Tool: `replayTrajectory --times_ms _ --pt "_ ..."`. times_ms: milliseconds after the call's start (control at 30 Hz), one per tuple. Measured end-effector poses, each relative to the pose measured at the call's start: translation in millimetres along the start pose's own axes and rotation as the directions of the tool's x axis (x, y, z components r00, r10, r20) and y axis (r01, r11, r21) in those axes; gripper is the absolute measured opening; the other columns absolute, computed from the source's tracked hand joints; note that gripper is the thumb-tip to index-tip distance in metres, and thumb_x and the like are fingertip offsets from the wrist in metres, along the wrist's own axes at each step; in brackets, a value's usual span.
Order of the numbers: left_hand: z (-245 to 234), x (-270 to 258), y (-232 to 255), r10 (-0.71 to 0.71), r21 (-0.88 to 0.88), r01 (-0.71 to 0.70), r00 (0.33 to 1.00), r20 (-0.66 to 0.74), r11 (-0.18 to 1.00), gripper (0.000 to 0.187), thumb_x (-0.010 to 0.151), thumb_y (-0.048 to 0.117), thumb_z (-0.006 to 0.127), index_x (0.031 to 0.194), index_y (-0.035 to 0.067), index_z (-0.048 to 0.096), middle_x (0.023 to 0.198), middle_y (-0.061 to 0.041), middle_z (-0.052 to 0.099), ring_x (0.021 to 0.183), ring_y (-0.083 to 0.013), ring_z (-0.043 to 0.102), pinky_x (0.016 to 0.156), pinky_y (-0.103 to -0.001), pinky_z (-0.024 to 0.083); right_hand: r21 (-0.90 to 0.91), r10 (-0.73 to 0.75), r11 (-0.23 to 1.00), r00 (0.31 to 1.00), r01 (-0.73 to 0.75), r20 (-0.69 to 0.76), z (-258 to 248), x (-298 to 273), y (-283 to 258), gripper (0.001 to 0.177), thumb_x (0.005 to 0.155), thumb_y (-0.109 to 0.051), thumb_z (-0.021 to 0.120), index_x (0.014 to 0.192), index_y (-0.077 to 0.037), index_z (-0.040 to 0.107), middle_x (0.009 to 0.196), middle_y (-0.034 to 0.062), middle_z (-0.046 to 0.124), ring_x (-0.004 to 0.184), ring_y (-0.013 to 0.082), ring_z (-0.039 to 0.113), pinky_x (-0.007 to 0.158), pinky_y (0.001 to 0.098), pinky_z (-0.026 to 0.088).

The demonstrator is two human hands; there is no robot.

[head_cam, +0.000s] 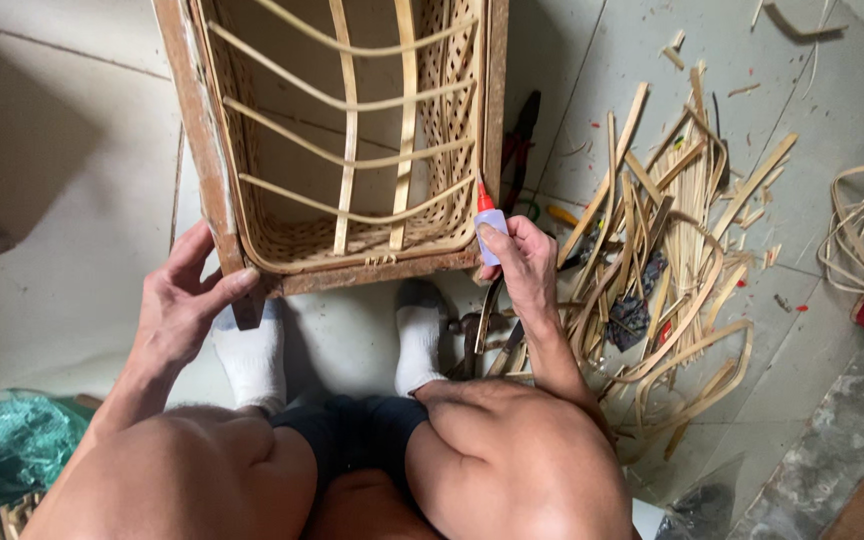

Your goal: The person sits on the floor and weaves thin wooden strips into a rectangular basket frame. They use a hammer to secure the strips, apply glue to the joints, and use pliers to adjust the frame. The person works on multiple baskets, moving them around to access different sides.

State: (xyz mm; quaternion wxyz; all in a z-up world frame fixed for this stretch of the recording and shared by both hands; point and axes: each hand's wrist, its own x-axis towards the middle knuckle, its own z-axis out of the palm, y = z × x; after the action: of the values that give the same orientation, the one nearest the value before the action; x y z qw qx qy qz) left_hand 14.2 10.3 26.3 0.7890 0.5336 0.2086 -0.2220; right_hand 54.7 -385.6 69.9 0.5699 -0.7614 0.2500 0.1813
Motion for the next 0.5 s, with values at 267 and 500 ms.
replayTrajectory --times_ms 267,500 --pt "-3 0 -12 0.015 0.015 -0.014 1.000 -0.018 1.000 0.070 0.086 0.002 0.075 0.151 0.001 0.049 0.157 -0.009 0.046 0.151 -0.0229 0.043 0.119 -0.043 0.047 0.017 -0.109 0.994 0.994 0.108 0.025 0 -42 4 0.026 0.096 -0.021 0.070 0.104 0.004 0.065 0.084 0.0090 0.070 0.068 0.0132 0.069 0.062 0.0284 0.060" --pt "2 -9 -28 0.187 0.260 -0.173 0.982 -0.027 0.950 0.079 0.093 0.013 0.079 0.159 0.000 0.038 0.161 -0.012 0.044 0.148 -0.0255 0.047 0.124 -0.046 0.042 -0.627 -0.467 0.639 0.872 0.447 0.146 -6 -71 -27 0.042 0.088 -0.012 0.084 0.125 0.000 0.068 0.111 0.0137 0.069 0.097 0.0210 0.070 0.084 0.0347 0.060"
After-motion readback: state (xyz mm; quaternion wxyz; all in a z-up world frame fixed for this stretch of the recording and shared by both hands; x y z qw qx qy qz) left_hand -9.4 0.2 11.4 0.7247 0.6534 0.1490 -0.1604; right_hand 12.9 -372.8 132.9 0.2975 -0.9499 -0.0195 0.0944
